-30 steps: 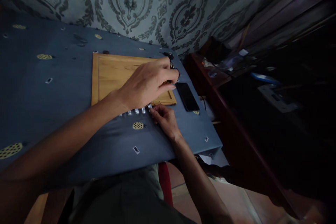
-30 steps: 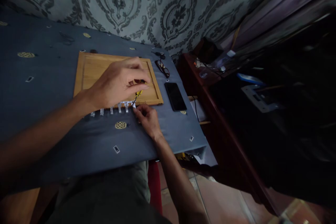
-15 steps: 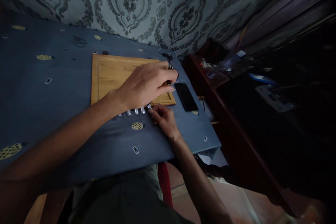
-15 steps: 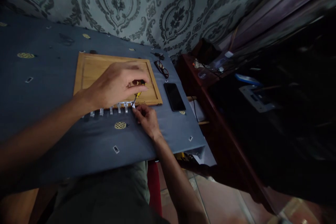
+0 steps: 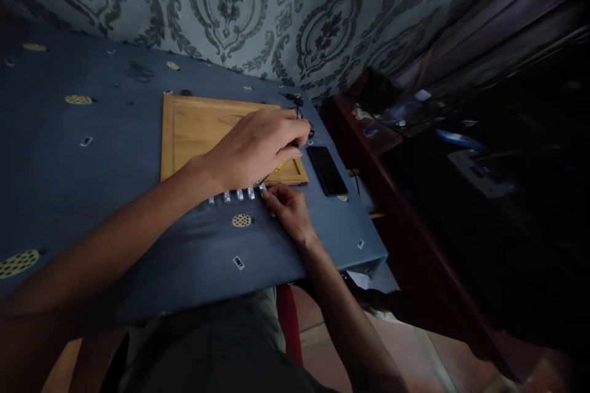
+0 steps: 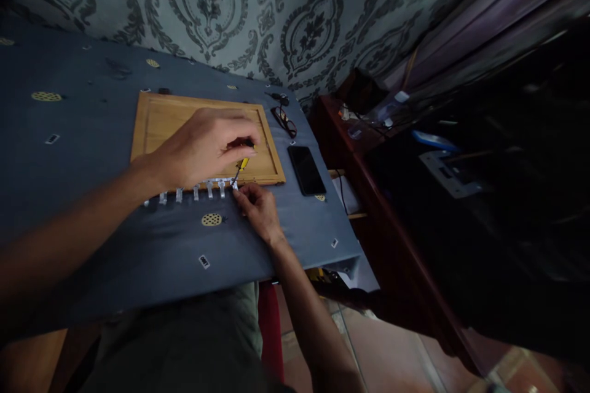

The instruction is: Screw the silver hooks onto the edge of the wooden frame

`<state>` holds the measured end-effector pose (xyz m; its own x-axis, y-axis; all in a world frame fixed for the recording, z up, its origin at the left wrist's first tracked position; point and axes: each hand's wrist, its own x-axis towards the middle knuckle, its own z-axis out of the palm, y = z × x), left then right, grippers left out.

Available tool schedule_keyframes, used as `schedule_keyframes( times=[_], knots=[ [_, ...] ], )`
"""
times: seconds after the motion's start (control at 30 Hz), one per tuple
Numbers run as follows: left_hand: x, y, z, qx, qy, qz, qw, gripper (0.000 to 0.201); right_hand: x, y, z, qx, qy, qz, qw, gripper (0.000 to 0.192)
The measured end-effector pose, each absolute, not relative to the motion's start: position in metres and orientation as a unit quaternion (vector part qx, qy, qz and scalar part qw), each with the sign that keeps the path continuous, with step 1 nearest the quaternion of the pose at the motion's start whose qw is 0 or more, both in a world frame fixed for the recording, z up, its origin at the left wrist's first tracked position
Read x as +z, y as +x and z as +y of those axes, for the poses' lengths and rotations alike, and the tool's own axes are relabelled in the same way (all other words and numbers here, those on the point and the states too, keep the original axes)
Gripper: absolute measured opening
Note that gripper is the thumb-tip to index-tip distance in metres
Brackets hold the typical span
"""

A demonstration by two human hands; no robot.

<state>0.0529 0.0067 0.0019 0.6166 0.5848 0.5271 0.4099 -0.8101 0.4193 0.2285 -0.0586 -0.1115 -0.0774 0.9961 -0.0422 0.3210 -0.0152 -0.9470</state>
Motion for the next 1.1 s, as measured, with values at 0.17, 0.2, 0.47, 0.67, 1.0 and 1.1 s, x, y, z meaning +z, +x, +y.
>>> schedule_keyframes(
  times=[0.17,0.2,0.47,0.67,1.0,1.1],
  knots=[
    [0.001,0.055,0.004,0.325,0.893,0.286,0.122,0.010,-0.113,0.228,-0.058,0.443,-0.560,-0.583,0.387,0.046],
    [0.002,0.055,0.004,0.322,0.894,0.289,0.119,0.010,-0.113,0.228,-0.059,0.445,-0.561,-0.582,0.387,0.046],
    [0.010,0.048,0.003,0.276,0.922,0.245,0.119,0.010,-0.113,0.228,-0.059,0.444,-0.558,-0.585,0.385,0.050],
    [0.009,0.047,0.003,0.286,0.916,0.260,0.111,0.014,-0.114,0.229,-0.058,0.445,-0.557,-0.585,0.387,0.050],
    [0.014,0.054,-0.002,0.254,0.910,0.297,0.137,0.007,-0.113,0.229,-0.059,0.439,-0.558,-0.591,0.384,0.046],
    [0.016,0.056,-0.004,0.246,0.909,0.309,0.133,0.005,-0.112,0.229,-0.059,0.439,-0.561,-0.591,0.379,0.046]
  ],
)
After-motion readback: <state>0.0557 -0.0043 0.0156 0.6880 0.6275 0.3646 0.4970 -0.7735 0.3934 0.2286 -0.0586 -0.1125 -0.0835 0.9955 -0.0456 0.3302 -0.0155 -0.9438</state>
